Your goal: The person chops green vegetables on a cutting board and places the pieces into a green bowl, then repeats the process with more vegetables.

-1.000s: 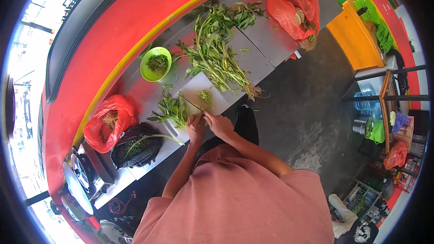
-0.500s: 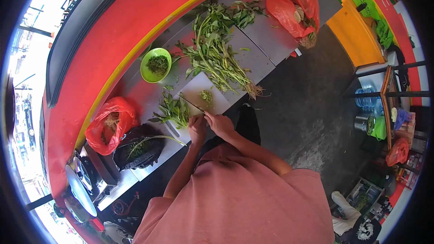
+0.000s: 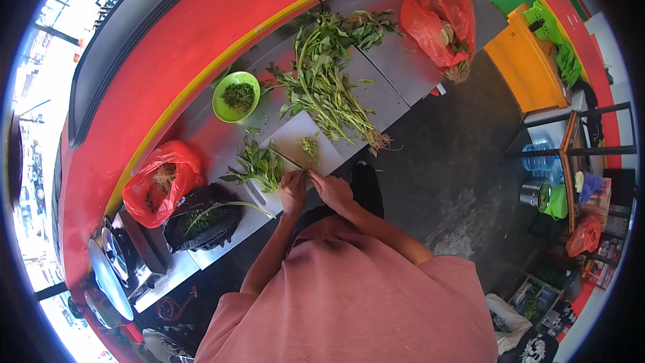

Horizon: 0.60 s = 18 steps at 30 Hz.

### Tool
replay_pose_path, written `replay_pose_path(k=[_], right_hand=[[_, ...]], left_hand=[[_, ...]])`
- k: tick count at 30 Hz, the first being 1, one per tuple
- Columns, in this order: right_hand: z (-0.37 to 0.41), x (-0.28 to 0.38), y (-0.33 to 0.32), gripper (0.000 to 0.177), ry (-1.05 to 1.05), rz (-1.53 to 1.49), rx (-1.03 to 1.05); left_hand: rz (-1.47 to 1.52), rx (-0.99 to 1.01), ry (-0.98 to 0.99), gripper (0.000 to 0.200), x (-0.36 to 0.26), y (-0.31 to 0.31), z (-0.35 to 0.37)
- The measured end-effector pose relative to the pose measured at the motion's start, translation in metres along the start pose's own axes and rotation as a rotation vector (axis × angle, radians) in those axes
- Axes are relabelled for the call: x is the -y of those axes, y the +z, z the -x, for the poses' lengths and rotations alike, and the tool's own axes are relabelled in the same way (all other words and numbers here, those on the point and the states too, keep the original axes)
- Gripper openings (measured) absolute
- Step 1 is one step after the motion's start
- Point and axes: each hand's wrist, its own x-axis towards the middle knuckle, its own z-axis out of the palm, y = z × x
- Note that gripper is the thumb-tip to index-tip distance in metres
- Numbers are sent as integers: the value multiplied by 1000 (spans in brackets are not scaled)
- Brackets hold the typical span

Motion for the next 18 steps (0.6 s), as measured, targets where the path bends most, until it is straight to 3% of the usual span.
replay_pose_path(k=[7, 9, 12, 18], right_hand=[[13, -5, -12, 33, -27, -37, -53], [13, -3, -14, 33, 92, -34, 38], [14, -10, -19, 33, 138, -96, -78], [15, -9, -19, 32, 177, -241, -49]], left_hand=[[-35, 22, -13, 17, -5, -4, -2], [-34, 8, -8, 17, -4, -3, -1], [-36, -6, -7, 17, 0, 0, 0], [-60, -24, -35, 13, -2, 5, 1]])
